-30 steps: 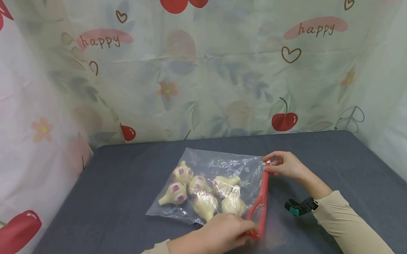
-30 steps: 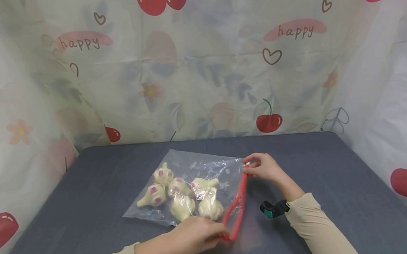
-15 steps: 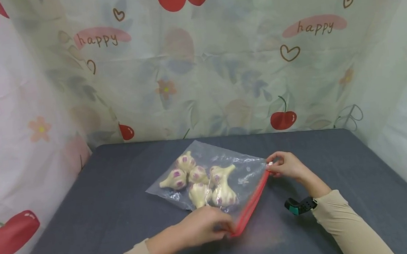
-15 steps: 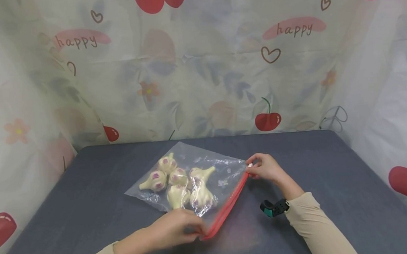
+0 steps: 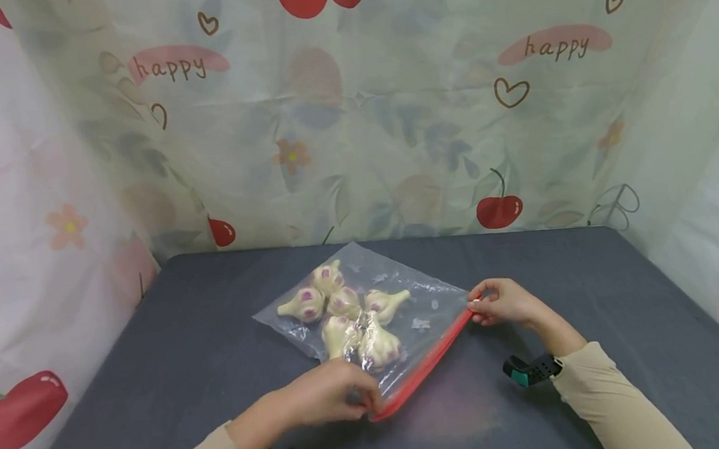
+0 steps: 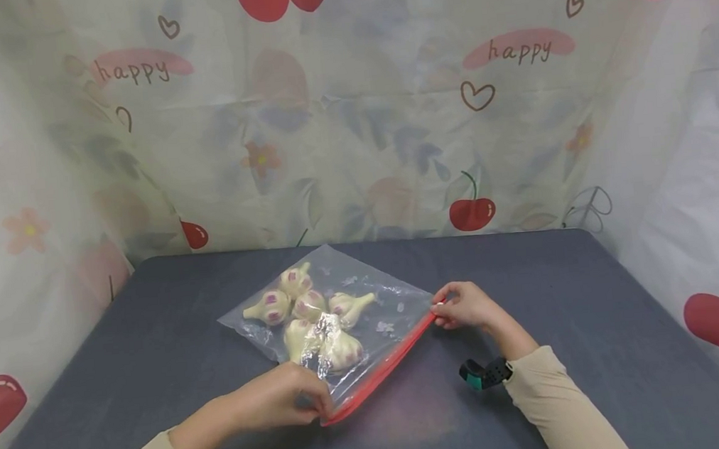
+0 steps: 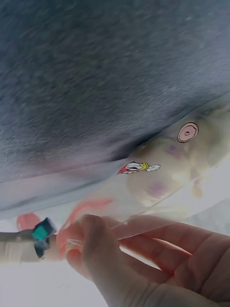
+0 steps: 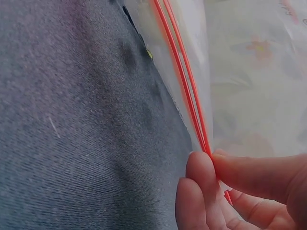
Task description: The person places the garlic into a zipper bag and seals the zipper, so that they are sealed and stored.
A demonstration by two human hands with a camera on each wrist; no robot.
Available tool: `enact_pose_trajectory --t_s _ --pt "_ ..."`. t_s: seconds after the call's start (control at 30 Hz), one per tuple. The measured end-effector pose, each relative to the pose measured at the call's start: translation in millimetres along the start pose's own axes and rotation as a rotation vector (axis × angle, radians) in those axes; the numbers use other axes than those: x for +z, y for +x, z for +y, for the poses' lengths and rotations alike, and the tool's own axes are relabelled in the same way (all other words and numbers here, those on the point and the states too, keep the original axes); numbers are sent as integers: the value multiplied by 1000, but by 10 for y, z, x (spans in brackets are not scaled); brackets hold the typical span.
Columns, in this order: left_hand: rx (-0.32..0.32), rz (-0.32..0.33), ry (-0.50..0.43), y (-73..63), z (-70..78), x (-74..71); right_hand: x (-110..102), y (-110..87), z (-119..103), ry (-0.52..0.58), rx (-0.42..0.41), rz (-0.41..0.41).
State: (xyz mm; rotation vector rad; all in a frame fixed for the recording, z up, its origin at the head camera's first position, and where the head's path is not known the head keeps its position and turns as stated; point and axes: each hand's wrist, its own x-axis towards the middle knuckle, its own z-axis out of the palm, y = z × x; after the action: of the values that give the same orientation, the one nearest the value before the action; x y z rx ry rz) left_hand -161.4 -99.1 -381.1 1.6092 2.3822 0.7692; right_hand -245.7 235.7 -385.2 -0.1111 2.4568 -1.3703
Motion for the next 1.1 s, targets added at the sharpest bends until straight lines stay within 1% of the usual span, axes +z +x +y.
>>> enact_pose_trajectory --t_s 0.1,0.3,0.43,0.6,0.7,0.8,0.87,0.93,1.03,1.1 --pt "-16 -19 -22 -28 -27 -17 19 -27 0 4 15 1" --pt "-57 -57 -82 -52 -45 -40 44 -63 -2 12 17 2" --pt "-66 -64 -89 -46 -38 -45 58 -75 9 16 -4 14" --pt "-55 -77 -75 -31 -17 -61 63 -82 35 4 -16 44" --pt "-41 -107 -80 -25 2 -95 63 -83 48 2 -20 52" --pt "-21 -133 -47 -2 33 -165 64 -83 56 1 -24 56" --pt "-14 -139 -4 34 68 -239 64 -83 52 13 -26 64" --pt "-21 -127 42 94 109 -328 63 -76 44 29 -35 74" --pt "-44 -76 110 235 151 -470 57 -60 28 59 -50 92" --pt "-53 -24 153 359 145 -557 52 -47 22 72 -58 102"
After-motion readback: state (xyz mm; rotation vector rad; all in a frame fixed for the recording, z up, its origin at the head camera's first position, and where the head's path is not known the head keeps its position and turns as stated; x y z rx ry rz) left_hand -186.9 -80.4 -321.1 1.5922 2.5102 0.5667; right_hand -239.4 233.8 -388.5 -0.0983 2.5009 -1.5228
